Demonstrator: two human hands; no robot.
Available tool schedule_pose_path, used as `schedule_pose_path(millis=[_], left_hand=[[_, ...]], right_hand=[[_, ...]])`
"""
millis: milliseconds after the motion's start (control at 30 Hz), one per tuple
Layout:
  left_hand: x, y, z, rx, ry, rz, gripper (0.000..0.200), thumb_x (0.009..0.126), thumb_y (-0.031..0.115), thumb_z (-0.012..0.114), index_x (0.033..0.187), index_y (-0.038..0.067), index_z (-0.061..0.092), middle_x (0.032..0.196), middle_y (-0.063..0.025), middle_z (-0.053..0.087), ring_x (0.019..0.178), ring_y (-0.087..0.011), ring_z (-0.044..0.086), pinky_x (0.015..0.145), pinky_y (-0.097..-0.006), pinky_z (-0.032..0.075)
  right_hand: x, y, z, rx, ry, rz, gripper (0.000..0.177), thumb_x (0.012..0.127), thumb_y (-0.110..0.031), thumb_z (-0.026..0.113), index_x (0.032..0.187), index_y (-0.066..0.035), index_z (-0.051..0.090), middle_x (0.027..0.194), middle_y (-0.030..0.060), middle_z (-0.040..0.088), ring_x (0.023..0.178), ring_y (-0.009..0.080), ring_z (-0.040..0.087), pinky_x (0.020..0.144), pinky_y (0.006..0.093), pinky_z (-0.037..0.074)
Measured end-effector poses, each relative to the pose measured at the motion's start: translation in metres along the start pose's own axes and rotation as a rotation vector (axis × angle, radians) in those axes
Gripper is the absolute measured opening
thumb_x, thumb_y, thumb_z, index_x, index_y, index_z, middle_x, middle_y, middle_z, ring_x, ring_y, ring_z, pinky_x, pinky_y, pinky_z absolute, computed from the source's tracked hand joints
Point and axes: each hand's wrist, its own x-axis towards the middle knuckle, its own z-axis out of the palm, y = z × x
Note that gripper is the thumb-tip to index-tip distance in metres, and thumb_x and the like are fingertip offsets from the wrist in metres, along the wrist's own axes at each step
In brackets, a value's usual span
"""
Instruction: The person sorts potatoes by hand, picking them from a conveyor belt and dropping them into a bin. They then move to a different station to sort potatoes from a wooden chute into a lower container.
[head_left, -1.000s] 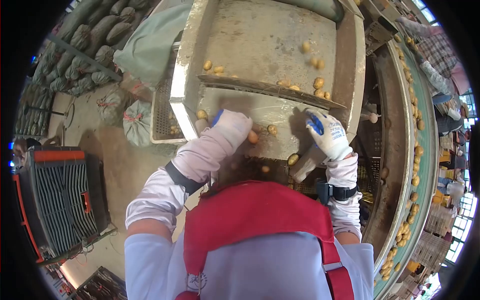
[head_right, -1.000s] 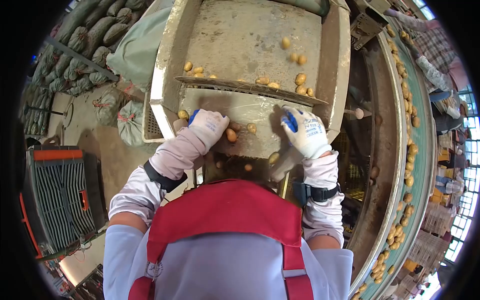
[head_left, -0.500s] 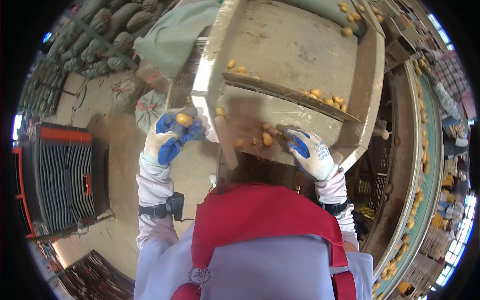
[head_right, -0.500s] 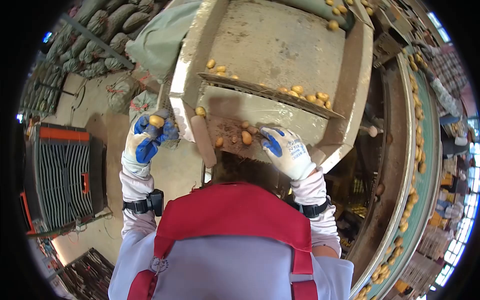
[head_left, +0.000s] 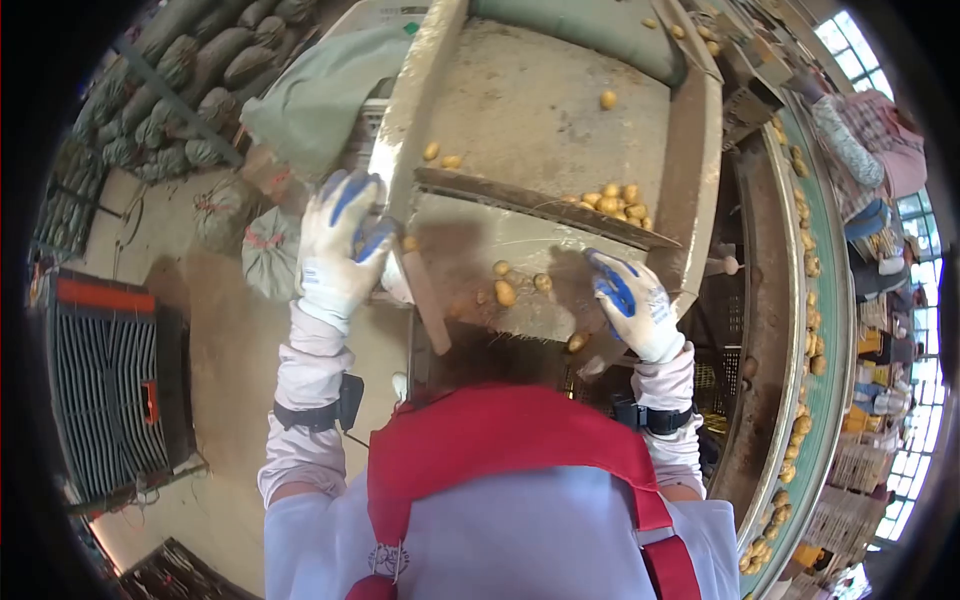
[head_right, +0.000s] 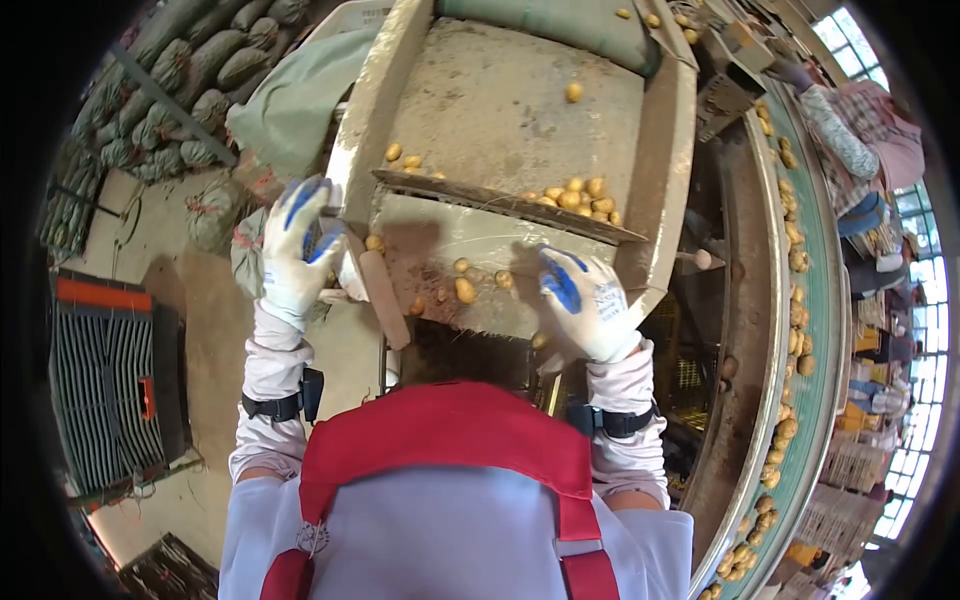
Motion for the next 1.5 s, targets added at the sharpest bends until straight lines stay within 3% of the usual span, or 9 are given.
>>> schedule_pose_path(millis=[200,400,600,733,800,833,933,1433,1500], left_hand=[[0.032,0.027,0.034,0.056,-0.096,0.099,0.05,0.077,0.021,0.075,0.124,0.009,0.062,0.136,-0.0159,0.053,0.133,-0.0371,0.042,0.114,-0.0508,0.027],[0.044,0.02,0.075,0.204,-0.154,0.099,0.057,0.075,0.024,0.075,0.129,0.012,0.06,0.135,-0.0154,0.052,0.135,-0.0382,0.039,0.115,-0.055,0.023],[0.047,0.012,0.072,0.209,-0.131,0.152,0.059,0.076,0.028,0.074,0.131,0.016,0.058,0.135,-0.0145,0.052,0.133,-0.0382,0.04,0.115,-0.0562,0.021],[0.042,0.005,0.076,0.196,-0.076,0.234,0.058,0.076,0.025,0.076,0.131,0.015,0.058,0.132,-0.012,0.056,0.129,-0.0354,0.045,0.11,-0.0514,0.028],[0.041,0.003,0.079,0.158,-0.074,0.254,0.059,0.076,0.026,0.077,0.132,0.016,0.058,0.131,-0.0104,0.057,0.129,-0.0327,0.046,0.109,-0.051,0.029],[0.039,-0.002,0.082,0.111,-0.084,0.272,0.06,0.076,0.028,0.076,0.132,0.018,0.056,0.133,-0.0091,0.055,0.129,-0.0313,0.045,0.111,-0.0535,0.026],[0.035,-0.006,0.086,0.081,-0.101,0.302,0.061,0.077,0.034,0.073,0.133,0.02,0.054,0.136,-0.0077,0.054,0.13,-0.028,0.045,0.113,-0.0557,0.022],[0.018,0.0,0.077,0.119,-0.171,0.434,0.057,0.081,0.037,0.069,0.134,0.022,0.055,0.143,-0.0131,0.049,0.137,-0.0339,0.038,0.117,-0.0546,0.015],[0.019,0.003,0.076,0.186,-0.148,0.478,0.056,0.08,0.037,0.071,0.132,0.021,0.058,0.138,-0.013,0.054,0.131,-0.0318,0.045,0.115,-0.0533,0.018]], right_hand=[[-0.049,0.019,-0.06,0.066,0.254,0.146,0.037,0.085,-0.006,0.06,0.122,-0.003,0.062,0.115,0.0169,0.064,0.108,0.0349,0.059,0.098,0.0405,0.045],[-0.098,0.072,-0.093,-0.143,0.782,0.348,0.032,0.09,-0.003,0.054,0.121,0.001,0.062,0.123,0.0168,0.063,0.116,0.0297,0.059,0.104,0.04,0.043],[-0.217,0.1,-0.138,-0.365,1.038,0.633,0.035,0.101,-0.015,0.052,0.128,0.006,0.056,0.127,0.0161,0.062,0.115,0.0245,0.059,0.1,0.034,0.046],[-0.341,0.082,-0.144,-0.631,0.927,0.983,0.035,0.099,-0.023,0.055,0.122,0.002,0.062,0.116,0.0147,0.068,0.105,0.0243,0.065,0.092,0.0344,0.049],[-0.396,0.063,-0.146,-0.788,0.595,1.369,0.045,0.099,-0.038,0.052,0.12,0.0,0.064,0.115,0.0187,0.067,0.105,0.0299,0.064,0.091,0.0383,0.049],[-0.422,0.067,-0.146,-0.75,0.626,1.428,0.053,0.097,-0.048,0.049,0.117,-0.001,0.066,0.109,0.021,0.068,0.101,0.0336,0.065,0.088,0.0412,0.049],[-0.404,0.068,-0.145,-0.885,0.429,1.77,0.069,0.094,-0.063,0.042,0.111,-0.002,0.069,0.098,0.0246,0.069,0.094,0.0403,0.066,0.082,0.0462,0.051],[-0.437,0.074,-0.14,-0.776,0.478,1.583,0.076,0.095,-0.065,0.034,0.118,0.001,0.065,0.109,0.027,0.067,0.107,0.0401,0.063,0.09,0.0444,0.048],[-0.441,0.077,-0.143,-0.673,0.485,1.611,0.076,0.095,-0.065,0.035,0.12,0.001,0.064,0.11,0.0266,0.067,0.107,0.0395,0.063,0.09,0.0434,0.047]])
